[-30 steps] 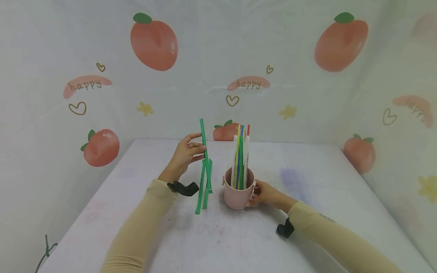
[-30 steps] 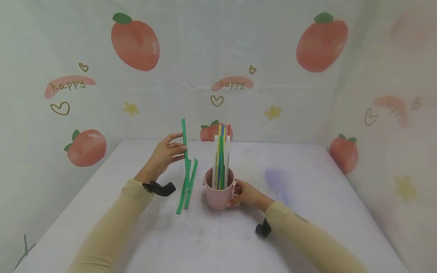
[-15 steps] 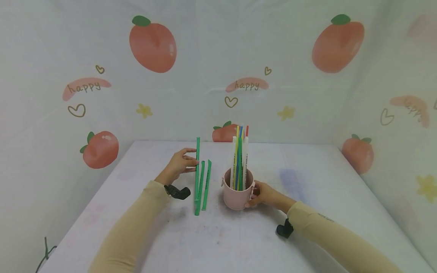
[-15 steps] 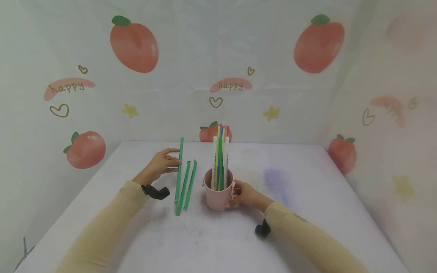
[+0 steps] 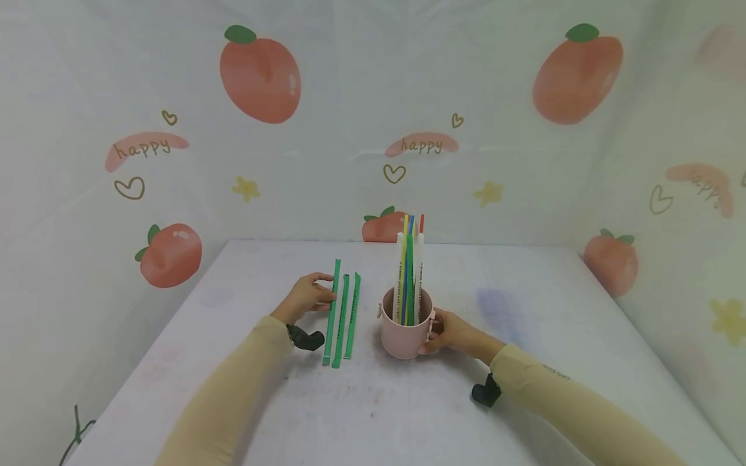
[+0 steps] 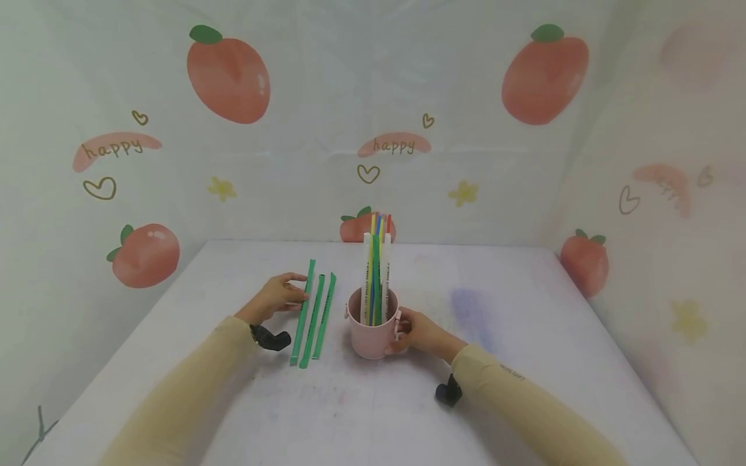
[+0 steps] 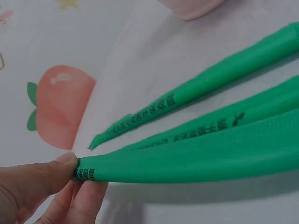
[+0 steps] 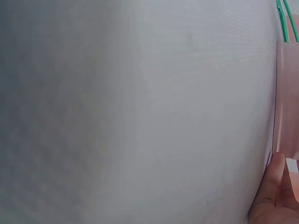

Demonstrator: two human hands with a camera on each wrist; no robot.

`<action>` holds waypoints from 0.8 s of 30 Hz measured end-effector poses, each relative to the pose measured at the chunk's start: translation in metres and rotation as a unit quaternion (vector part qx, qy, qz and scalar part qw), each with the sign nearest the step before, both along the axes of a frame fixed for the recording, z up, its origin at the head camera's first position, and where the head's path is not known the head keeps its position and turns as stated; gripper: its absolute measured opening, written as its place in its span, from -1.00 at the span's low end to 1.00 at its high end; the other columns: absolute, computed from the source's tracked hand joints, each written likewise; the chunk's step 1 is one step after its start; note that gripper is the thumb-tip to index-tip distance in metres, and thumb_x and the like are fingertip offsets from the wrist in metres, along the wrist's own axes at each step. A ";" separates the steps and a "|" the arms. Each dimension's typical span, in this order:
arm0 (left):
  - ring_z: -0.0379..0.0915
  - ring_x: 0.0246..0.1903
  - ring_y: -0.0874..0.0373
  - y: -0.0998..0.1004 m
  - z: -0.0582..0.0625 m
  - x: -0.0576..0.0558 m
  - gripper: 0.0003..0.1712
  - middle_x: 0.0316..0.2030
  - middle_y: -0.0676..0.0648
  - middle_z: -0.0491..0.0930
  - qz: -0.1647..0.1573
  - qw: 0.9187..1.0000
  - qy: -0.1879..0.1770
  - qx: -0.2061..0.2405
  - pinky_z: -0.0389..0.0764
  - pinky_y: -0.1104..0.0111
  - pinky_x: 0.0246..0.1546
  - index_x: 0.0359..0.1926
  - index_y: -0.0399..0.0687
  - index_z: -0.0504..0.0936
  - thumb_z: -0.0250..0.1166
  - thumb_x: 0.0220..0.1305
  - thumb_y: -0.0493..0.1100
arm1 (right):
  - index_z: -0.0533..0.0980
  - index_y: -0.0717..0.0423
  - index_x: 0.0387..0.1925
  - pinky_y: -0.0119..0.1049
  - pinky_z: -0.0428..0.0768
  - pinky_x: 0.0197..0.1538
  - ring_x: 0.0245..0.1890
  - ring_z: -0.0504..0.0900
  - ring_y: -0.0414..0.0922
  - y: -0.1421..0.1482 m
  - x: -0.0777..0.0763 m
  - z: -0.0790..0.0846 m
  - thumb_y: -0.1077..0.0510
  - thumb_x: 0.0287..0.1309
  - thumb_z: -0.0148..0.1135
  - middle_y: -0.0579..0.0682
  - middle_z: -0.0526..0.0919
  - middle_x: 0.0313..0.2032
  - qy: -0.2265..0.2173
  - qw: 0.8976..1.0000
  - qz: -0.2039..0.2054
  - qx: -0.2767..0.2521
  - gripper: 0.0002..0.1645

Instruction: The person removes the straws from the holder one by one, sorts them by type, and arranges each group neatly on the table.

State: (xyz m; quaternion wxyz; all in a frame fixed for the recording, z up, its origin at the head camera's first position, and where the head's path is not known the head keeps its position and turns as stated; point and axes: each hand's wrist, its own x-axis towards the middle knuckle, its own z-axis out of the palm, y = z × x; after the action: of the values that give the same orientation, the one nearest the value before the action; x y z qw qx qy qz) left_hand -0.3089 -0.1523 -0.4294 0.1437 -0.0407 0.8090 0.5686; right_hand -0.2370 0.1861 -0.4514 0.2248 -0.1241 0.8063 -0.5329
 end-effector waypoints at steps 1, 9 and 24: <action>0.59 -0.30 0.15 0.000 -0.002 0.000 -0.36 -0.06 -0.25 0.55 0.000 1.000 0.002 -0.010 0.69 0.39 -0.30 0.30 -0.17 0.37 0.33 0.20 -0.38 | 0.26 0.26 0.33 -0.25 0.46 0.19 0.08 0.45 -0.06 0.000 0.000 0.000 0.24 -0.15 0.56 0.14 0.49 0.20 0.001 1.000 0.001 -0.001 -0.01; 0.54 -0.47 0.23 0.001 -0.008 0.003 -0.39 -0.16 -0.20 0.61 0.011 0.999 -0.004 -0.051 0.62 0.47 -0.47 0.24 -0.15 0.43 0.37 0.15 -0.35 | 0.27 0.28 0.32 -0.35 0.46 0.09 0.00 0.44 -0.10 0.000 0.000 -0.001 0.25 -0.17 0.57 0.12 0.52 0.13 -0.002 1.000 -0.003 -0.001 0.00; 0.50 -0.57 0.26 0.003 -0.014 -0.003 -0.38 -0.23 -0.17 0.61 0.012 0.995 -0.023 -0.097 0.61 0.47 -0.50 0.24 -0.10 0.47 0.40 0.13 -0.32 | 0.25 0.24 0.35 -0.05 0.39 0.31 0.16 0.42 0.00 -0.002 0.001 0.002 0.26 -0.17 0.57 0.16 0.47 0.21 -0.011 1.000 -0.017 0.020 0.03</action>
State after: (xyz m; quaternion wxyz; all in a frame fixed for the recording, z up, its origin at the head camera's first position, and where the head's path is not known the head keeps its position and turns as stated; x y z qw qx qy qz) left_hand -0.3116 -0.1497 -0.4435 0.1509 -0.0768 0.8564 0.4878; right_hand -0.2365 0.1841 -0.4490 0.2266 -0.0999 0.8163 -0.5218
